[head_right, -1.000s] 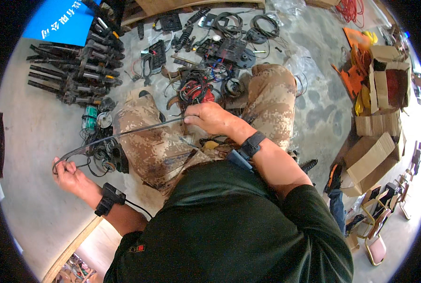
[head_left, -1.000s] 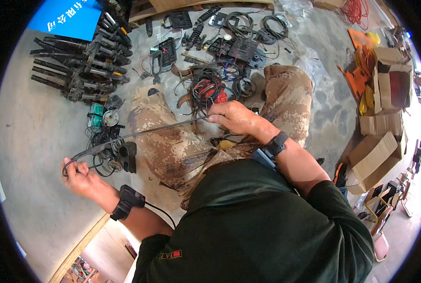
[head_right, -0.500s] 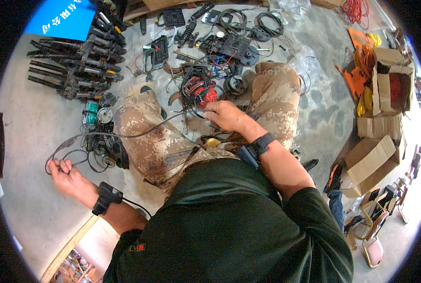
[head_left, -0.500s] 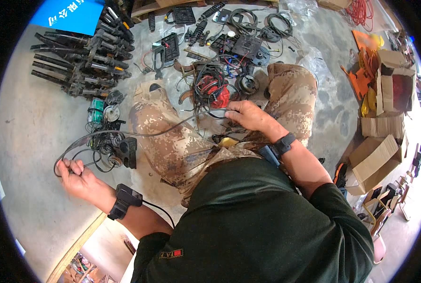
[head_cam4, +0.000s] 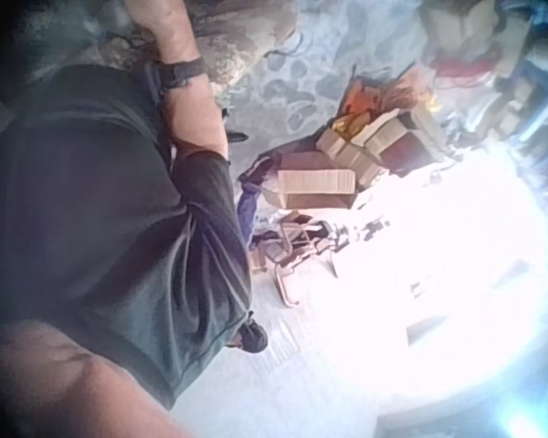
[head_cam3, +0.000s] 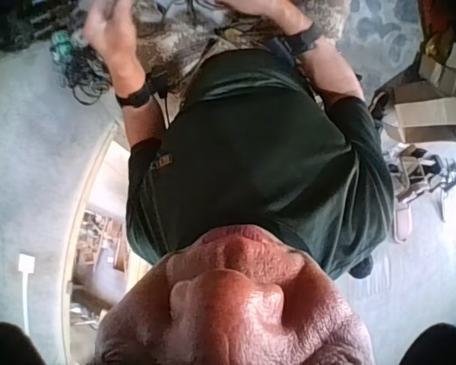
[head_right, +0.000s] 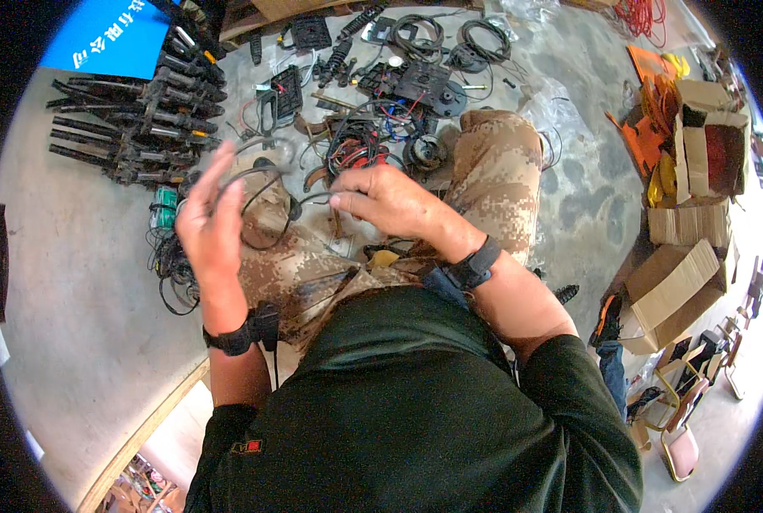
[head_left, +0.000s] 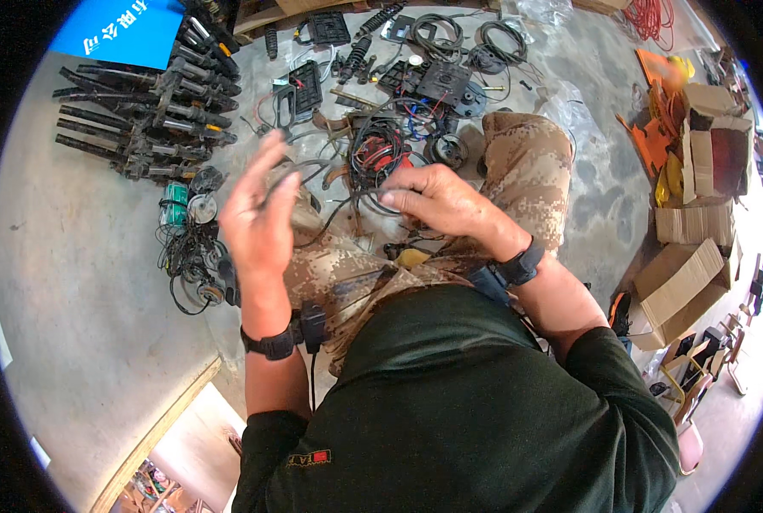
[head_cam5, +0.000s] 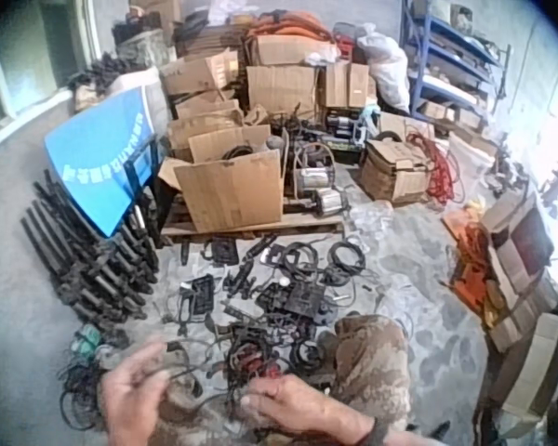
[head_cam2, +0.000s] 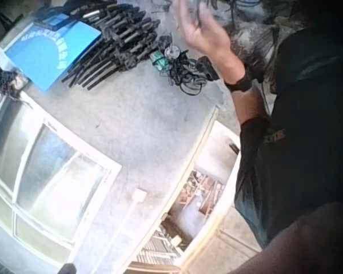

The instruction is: The recorder is inspecting and manipulating a complex wiring harness and electrical connectors in a workshop environment.

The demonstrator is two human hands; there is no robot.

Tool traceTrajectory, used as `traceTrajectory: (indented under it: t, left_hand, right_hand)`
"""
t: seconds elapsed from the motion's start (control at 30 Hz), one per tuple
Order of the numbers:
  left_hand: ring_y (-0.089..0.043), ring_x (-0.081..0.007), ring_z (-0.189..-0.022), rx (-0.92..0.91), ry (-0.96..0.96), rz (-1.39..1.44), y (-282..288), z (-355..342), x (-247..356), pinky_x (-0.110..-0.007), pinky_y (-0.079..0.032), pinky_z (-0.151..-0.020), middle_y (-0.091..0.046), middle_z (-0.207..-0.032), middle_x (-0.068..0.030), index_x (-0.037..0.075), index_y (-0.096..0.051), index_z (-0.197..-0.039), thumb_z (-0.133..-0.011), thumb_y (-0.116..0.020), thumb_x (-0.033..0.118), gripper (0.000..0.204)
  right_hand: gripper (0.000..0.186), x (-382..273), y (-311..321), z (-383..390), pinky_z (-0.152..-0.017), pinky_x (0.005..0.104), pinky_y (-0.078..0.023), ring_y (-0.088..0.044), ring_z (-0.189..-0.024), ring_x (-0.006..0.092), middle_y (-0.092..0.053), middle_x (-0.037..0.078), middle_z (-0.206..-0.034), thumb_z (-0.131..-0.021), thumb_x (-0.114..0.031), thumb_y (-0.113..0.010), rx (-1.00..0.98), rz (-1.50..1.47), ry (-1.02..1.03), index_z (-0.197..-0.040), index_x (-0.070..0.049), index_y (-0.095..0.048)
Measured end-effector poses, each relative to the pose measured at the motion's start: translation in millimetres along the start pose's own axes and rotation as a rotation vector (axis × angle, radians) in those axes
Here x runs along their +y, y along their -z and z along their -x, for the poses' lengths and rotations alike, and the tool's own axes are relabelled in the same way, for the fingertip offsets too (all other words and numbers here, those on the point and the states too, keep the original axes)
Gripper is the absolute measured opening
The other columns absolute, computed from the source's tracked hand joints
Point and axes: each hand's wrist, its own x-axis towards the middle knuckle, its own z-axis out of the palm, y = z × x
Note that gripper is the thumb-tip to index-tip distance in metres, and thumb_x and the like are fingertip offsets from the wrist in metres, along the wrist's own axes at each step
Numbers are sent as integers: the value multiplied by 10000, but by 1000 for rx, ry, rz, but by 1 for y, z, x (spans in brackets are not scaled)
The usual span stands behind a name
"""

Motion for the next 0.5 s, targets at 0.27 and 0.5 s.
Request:
traceTrajectory:
  t: [0.27, 0.5]
  left_hand:
    - [-642, -148, -972, -284, 209, -138, -39, -49, 11, -288, -490, -880, -705, -1078, -97, -28, -663, -1146, -902, -695, 143, 300]
    - [-504, -53, -607, 19, 261, 41, -26, -110, -24, -209, -399, -547, -627, -729, 26, 20, -709, -1010, -874, -746, 219, 244]
  right_hand:
    - [217, -32, 56, -62, -604, 266, -456, -524, -663, 77, -586, 5, -698, -966, -229, -604, 112, 246, 211, -1015, -29, -672]
    - [219, -24, 84, -120, -627, 299, -470, -554, -667, 125, -619, 43, -733, -944, -210, -609, 185, 330, 254, -1015, -13, -673]
